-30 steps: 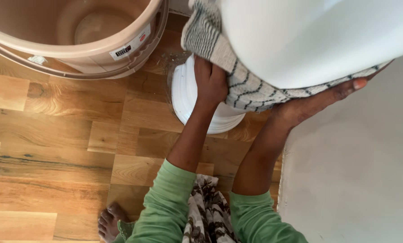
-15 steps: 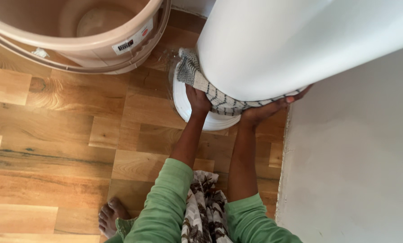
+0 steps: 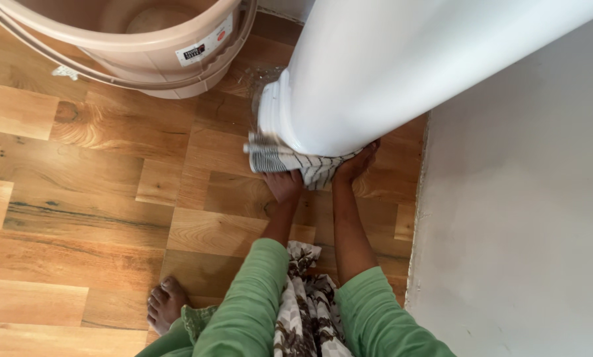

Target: The person cleans the base of a white pillar on a wooden floor by hand using a patterned cloth.

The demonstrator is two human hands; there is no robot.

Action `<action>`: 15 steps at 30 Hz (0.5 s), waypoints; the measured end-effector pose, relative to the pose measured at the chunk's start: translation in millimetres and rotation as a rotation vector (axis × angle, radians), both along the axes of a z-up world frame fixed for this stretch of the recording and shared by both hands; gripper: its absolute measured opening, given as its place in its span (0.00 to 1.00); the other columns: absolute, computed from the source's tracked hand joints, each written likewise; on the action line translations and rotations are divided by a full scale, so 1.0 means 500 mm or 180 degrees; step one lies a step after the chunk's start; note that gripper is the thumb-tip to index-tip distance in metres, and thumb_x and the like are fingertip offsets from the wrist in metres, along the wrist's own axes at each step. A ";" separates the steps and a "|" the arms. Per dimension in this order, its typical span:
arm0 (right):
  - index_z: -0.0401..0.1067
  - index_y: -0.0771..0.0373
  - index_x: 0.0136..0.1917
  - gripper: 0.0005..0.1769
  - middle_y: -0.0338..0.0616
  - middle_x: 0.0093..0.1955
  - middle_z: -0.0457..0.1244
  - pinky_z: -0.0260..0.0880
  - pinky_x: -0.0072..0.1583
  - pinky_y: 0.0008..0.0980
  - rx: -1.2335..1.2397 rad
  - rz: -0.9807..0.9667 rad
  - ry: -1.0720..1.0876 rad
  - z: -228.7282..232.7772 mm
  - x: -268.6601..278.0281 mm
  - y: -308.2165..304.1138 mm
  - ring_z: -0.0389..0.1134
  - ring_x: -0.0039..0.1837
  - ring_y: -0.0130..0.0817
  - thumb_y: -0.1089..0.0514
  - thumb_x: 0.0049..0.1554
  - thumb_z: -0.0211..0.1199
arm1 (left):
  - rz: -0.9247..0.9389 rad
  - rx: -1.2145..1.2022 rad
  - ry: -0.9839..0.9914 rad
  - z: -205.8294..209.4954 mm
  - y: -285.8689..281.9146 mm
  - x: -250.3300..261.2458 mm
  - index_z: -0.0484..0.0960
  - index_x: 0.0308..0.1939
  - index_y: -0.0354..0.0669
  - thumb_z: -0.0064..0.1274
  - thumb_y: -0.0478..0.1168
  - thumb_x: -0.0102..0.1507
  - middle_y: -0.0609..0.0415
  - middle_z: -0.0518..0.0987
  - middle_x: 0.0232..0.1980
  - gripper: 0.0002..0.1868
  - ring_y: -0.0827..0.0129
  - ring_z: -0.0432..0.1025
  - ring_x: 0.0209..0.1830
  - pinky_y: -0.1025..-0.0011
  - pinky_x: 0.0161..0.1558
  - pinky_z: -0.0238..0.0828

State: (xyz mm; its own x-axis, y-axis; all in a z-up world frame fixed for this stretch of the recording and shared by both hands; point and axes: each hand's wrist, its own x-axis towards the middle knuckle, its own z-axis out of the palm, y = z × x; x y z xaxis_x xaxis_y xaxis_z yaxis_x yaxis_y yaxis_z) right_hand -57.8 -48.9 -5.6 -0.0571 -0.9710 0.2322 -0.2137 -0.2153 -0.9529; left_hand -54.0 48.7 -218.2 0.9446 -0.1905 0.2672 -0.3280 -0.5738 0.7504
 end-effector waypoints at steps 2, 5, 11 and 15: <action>0.47 0.53 0.83 0.37 0.43 0.86 0.44 0.49 0.84 0.46 0.0037 0.0042 0.0004 0.002 -0.001 0.002 0.46 0.85 0.38 0.31 0.71 0.41 | 0.0014 0.0345 0.0170 0.026 0.006 -0.045 0.67 0.72 0.26 0.34 0.54 0.73 0.23 0.64 0.72 0.35 0.28 0.55 0.72 0.35 0.72 0.42; 0.48 0.51 0.83 0.36 0.42 0.86 0.45 0.50 0.83 0.45 0.0058 0.0076 0.0001 0.004 -0.006 -0.003 0.47 0.85 0.38 0.31 0.71 0.42 | -0.0066 0.0440 0.0593 0.065 0.020 -0.085 0.73 0.65 0.34 0.42 0.54 0.68 0.33 0.71 0.68 0.31 0.35 0.59 0.70 0.35 0.68 0.47; 0.50 0.49 0.82 0.33 0.40 0.85 0.46 0.53 0.83 0.45 0.0120 0.0100 -0.0061 0.010 -0.035 0.007 0.48 0.85 0.36 0.33 0.72 0.44 | -0.0160 0.0734 0.0148 0.087 0.040 -0.116 0.76 0.61 0.35 0.47 0.53 0.67 0.35 0.73 0.65 0.27 0.37 0.61 0.66 0.37 0.65 0.49; 0.52 0.47 0.82 0.32 0.38 0.85 0.47 0.54 0.83 0.44 -0.0140 0.0249 -0.0518 0.113 -0.033 0.004 0.49 0.84 0.36 0.34 0.72 0.45 | -0.0405 0.0132 -0.0086 0.133 0.013 -0.072 0.75 0.59 0.35 0.45 0.49 0.68 0.36 0.72 0.60 0.23 0.39 0.62 0.62 0.41 0.61 0.53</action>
State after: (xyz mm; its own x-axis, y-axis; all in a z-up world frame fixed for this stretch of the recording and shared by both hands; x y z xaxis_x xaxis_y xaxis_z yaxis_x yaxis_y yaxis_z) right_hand -74.4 -47.0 51.1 -0.0219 -0.9630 0.2684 -0.0385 -0.2675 -0.9628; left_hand -89.7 55.4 -151.9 0.9047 -0.3196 0.2817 -0.4198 -0.5566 0.7169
